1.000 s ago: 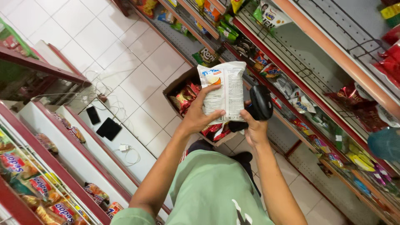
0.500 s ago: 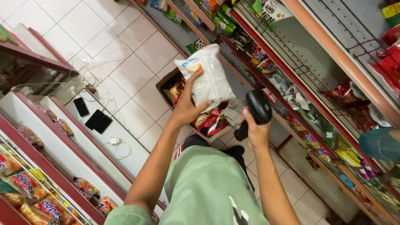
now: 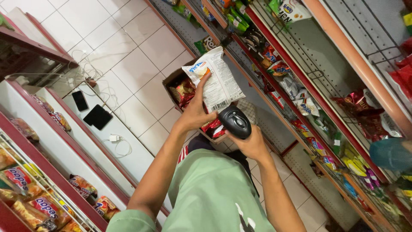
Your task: The person repeatedly picks snack packages from a cardboard box on the floor, wipes each with a cloth, scans the barcode with a handheld scanner, and places the packages on a store shelf. The person handles multiple snack brands and sizes throughout the clip.
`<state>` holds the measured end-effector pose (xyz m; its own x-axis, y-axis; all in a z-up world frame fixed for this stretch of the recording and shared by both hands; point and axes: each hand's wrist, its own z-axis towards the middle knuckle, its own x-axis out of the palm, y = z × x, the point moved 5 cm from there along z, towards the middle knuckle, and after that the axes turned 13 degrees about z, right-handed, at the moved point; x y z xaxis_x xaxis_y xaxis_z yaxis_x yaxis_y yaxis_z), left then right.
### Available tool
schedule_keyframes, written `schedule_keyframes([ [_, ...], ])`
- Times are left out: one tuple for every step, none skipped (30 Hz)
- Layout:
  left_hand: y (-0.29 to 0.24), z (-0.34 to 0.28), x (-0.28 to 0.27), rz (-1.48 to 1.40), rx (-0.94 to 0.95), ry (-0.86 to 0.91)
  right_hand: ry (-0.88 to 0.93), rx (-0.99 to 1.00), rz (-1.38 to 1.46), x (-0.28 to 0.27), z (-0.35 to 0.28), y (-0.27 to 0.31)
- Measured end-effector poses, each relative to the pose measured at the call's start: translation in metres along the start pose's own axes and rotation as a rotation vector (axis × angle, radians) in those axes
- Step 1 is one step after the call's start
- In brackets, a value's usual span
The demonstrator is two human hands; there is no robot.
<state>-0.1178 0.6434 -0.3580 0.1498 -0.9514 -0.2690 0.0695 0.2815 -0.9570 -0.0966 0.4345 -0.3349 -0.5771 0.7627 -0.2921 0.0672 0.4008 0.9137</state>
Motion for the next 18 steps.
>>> schedule_keyframes([
  [0.003,-0.002,0.0,-0.003,-0.015,0.0,-0.006,0.033,0.053,0.001,0.0,-0.005],
  [0.007,-0.004,0.0,-0.006,-0.032,0.001,-0.013,0.068,0.106,0.002,0.001,-0.013],
  [0.011,-0.007,-0.001,0.0,-0.045,-0.009,-0.019,0.103,0.159,0.003,0.002,-0.023],
  [0.015,-0.009,-0.002,0.007,-0.056,-0.019,-0.034,0.15,0.312,0.005,0.005,-0.035],
  [0.02,-0.011,-0.004,0.014,-0.067,-0.029,-0.05,0.198,0.465,0.007,0.01,-0.049],
  [0.025,-0.014,-0.008,0.063,-0.055,-0.087,-0.068,0.246,0.618,0.01,0.014,-0.064],
  [0.029,-0.017,-0.011,0.113,-0.042,-0.144,-0.099,0.338,0.554,0.01,0.017,-0.083],
  [0.034,-0.02,-0.014,0.163,-0.027,-0.2,-0.13,0.429,0.49,0.008,0.02,-0.102],
  [0.046,-0.024,-0.014,0.148,-0.168,-0.2,-0.16,0.52,0.425,0.007,0.023,-0.121],
  [0.059,-0.031,-0.013,0.131,-0.311,-0.198,-0.156,0.534,0.385,0.01,0.024,-0.136],
  [0.071,-0.04,-0.012,0.114,-0.453,-0.194,-0.152,0.548,0.346,0.014,0.023,-0.15],
  [0.077,-0.046,-0.014,0.113,-0.454,-0.241,-0.148,0.56,0.307,0.015,0.023,-0.162],
  [0.082,-0.053,-0.016,0.112,-0.456,-0.288,-0.122,0.574,0.264,0.016,0.024,-0.171],
  [0.086,-0.061,-0.018,0.111,-0.459,-0.335,-0.095,0.589,0.22,0.02,0.023,-0.179],
  [0.09,-0.067,-0.018,0.108,-0.445,-0.335,-0.068,0.604,0.177,0.024,0.024,-0.185],
  [0.093,-0.072,-0.018,0.105,-0.429,-0.334,-0.051,0.576,0.19,0.028,0.028,-0.188],
  [0.094,-0.076,-0.016,0.102,-0.413,-0.333,-0.033,0.548,0.204,0.032,0.035,-0.19],
  [0.093,-0.078,-0.015,0.129,-0.368,-0.327,-0.021,0.518,0.219,0.036,0.041,-0.192],
])
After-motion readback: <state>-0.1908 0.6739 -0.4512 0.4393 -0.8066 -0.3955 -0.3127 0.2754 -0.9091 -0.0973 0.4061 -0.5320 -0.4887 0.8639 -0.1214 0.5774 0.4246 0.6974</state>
